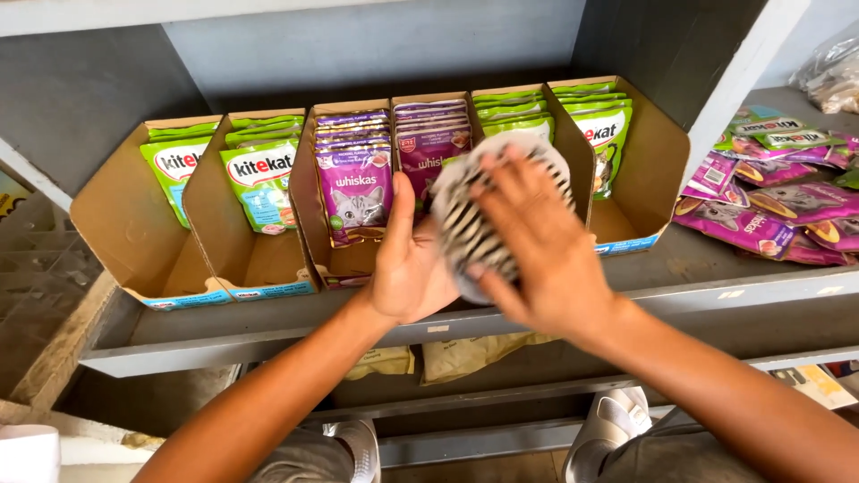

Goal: Wiping dust off individual cat food pouches and organizing them neatly on a display shelf.

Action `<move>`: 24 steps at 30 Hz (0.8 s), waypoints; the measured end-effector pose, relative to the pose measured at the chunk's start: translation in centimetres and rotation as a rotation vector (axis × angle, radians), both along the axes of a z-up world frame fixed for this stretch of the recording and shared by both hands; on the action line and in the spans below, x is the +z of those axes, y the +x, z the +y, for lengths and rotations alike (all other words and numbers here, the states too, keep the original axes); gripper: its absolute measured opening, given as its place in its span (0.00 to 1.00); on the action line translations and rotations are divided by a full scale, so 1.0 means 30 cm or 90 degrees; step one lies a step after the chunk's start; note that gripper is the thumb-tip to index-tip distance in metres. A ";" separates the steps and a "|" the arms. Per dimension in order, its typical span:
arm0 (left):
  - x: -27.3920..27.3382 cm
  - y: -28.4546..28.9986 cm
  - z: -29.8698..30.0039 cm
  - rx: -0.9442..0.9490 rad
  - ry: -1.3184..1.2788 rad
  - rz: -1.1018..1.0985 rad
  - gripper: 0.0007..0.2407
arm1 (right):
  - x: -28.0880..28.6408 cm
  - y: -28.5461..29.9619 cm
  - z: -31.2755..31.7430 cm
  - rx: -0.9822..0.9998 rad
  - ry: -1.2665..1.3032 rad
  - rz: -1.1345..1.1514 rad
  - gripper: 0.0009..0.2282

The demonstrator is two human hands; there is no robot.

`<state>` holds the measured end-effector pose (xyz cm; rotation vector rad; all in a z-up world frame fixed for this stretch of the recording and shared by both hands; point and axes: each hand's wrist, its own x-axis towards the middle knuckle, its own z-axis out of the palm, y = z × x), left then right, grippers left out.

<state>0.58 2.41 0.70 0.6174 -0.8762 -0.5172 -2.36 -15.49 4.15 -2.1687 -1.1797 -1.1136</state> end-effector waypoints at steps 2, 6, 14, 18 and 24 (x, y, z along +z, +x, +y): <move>-0.016 0.005 0.015 0.017 -0.016 0.055 0.34 | 0.002 -0.001 -0.005 0.017 -0.071 -0.036 0.28; 0.043 -0.030 -0.005 0.019 -0.003 0.052 0.39 | 0.052 0.013 -0.024 -0.004 -0.018 -0.009 0.27; 0.025 -0.014 0.006 0.027 -0.021 0.071 0.36 | 0.033 0.009 -0.025 0.013 -0.087 -0.046 0.27; -0.002 0.007 0.007 0.017 -0.010 0.014 0.35 | -0.026 0.011 -0.016 -0.027 -0.043 -0.050 0.27; 0.050 -0.041 -0.019 0.033 -0.001 0.051 0.38 | 0.057 0.001 -0.024 -0.024 0.002 -0.013 0.25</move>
